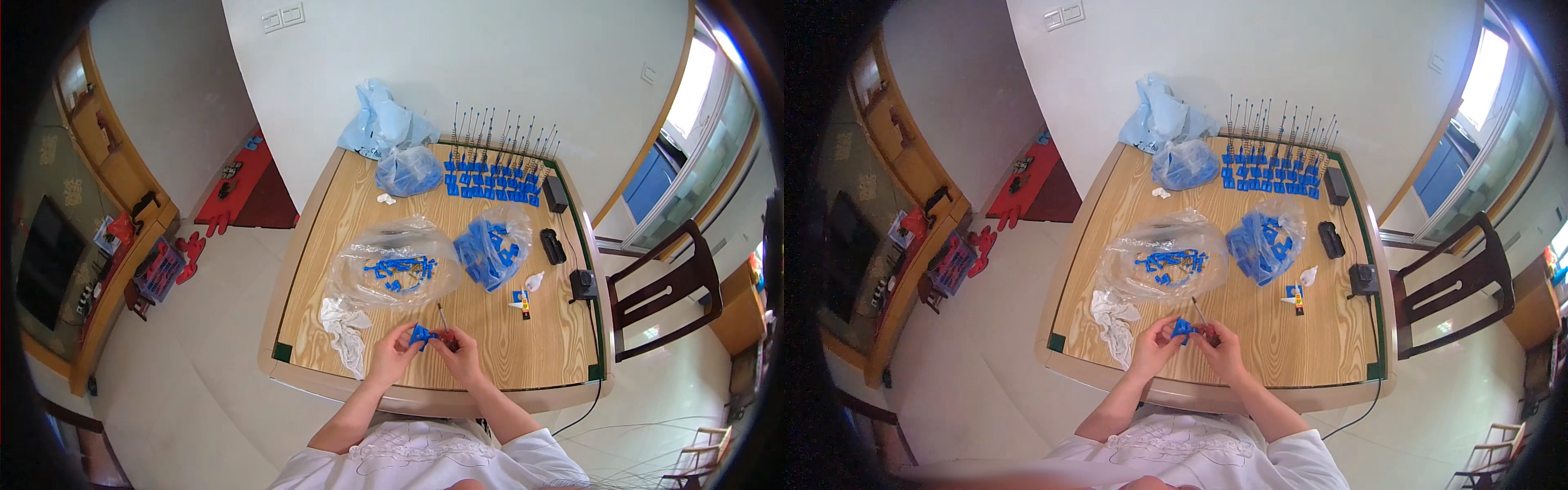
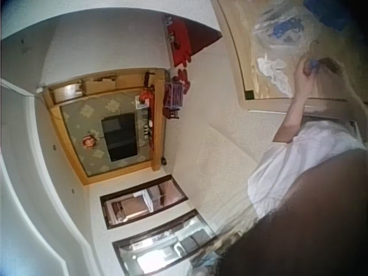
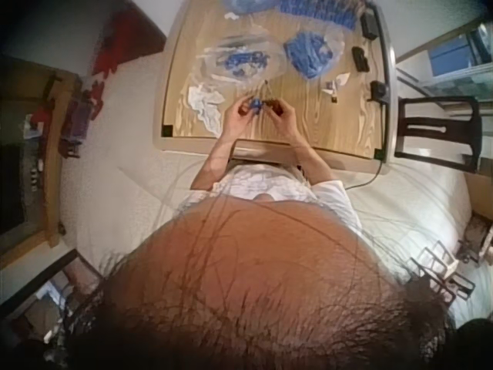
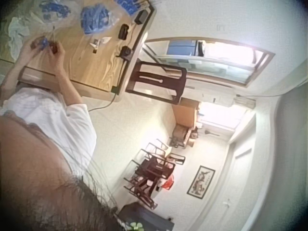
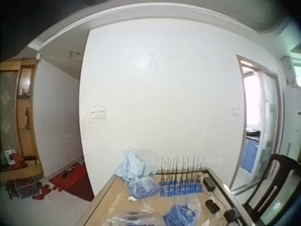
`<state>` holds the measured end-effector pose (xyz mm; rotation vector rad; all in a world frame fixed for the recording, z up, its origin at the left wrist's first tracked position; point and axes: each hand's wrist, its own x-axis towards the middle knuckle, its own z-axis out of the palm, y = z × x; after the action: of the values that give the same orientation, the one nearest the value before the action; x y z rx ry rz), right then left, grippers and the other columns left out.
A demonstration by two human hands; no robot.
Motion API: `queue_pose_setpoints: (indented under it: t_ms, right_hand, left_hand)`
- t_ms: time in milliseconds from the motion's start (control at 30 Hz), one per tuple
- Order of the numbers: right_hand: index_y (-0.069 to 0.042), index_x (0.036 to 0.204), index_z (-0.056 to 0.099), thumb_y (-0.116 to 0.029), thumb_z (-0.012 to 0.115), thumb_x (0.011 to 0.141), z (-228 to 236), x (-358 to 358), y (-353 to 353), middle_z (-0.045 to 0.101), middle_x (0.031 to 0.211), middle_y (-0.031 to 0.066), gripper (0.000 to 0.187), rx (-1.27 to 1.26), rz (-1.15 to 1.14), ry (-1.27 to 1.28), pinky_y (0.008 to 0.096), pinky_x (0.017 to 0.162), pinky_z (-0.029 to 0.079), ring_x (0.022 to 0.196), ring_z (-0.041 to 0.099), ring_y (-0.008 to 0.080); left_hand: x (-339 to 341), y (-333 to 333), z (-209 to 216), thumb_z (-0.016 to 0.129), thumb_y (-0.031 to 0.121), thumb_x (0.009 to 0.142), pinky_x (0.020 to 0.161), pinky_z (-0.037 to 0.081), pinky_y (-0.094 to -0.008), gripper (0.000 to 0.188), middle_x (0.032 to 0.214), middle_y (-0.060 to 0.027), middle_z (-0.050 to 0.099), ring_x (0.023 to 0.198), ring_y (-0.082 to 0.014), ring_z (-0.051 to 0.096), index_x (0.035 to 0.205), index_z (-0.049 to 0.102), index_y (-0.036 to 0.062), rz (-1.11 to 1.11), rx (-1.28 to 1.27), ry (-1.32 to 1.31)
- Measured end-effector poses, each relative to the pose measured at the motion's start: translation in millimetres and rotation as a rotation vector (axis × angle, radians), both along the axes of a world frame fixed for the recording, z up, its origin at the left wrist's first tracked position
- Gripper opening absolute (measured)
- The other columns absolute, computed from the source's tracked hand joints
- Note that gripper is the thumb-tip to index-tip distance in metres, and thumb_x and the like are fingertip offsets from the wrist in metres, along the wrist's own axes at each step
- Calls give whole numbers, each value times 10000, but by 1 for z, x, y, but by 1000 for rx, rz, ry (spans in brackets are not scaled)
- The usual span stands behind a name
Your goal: The person assembles small blue plastic electronic component housings using a screwdriver.
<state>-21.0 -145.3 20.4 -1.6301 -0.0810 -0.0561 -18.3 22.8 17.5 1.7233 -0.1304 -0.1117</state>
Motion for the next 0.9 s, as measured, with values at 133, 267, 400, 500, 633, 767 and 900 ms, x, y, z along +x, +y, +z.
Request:
queue_pose_setpoints:
  t_ms: [133,267,400,500,633,767,900]
  right_hand:
    - [-6,992,657,-67,677,857,11,3,1,584,753,-60,150,95,6,33,182,552,352,643,447,10]
    - [4,1012,659,-64,647,878,19,4,6,614,770,-41,150,238,42,69,185,598,393,683,499,20]
    - [-22,1044,653,-62,631,881,10,8,8,583,725,-59,170,208,69,25,167,454,278,543,407,-15]
    - [-26,1044,655,-58,625,885,16,6,10,583,726,-59,165,218,94,30,173,457,285,544,409,-13]
    - [2,1040,645,-68,641,886,17,5,12,631,797,-26,169,227,118,69,180,622,414,724,534,19]
    - [-8,1031,651,-67,652,878,17,5,11,612,771,-35,165,179,99,77,185,609,404,709,513,16]
    - [-14,991,656,-73,669,867,9,8,14,583,741,-50,138,127,62,36,188,574,374,665,472,12]
  left_hand:
    - [-3,-7,9,701,-12,795,764,515,-246,492,947,-52,639,875,-127,629,1254,525,17,49,-161,-104]
    - [-5,-4,20,730,-9,753,781,522,-264,522,1017,-88,607,887,-168,628,1234,536,44,150,73,-299]
    - [-9,-4,35,737,-38,715,802,540,-290,545,1119,-101,570,935,-201,636,1217,551,60,191,132,-375]
    - [-11,-1,36,742,-39,696,796,542,-297,546,1124,-107,551,935,-219,630,1199,563,75,223,144,-422]
    - [-11,2,34,722,-46,717,741,528,-296,526,1096,-123,561,885,-218,618,1205,548,47,233,219,-517]
    - [-11,1,36,714,-46,726,747,524,-301,551,1081,-125,567,879,-233,617,1239,537,49,234,211,-521]
    - [-9,2,25,709,-18,750,774,521,-317,558,1098,-146,583,923,-262,624,1272,523,48,208,185,-480]
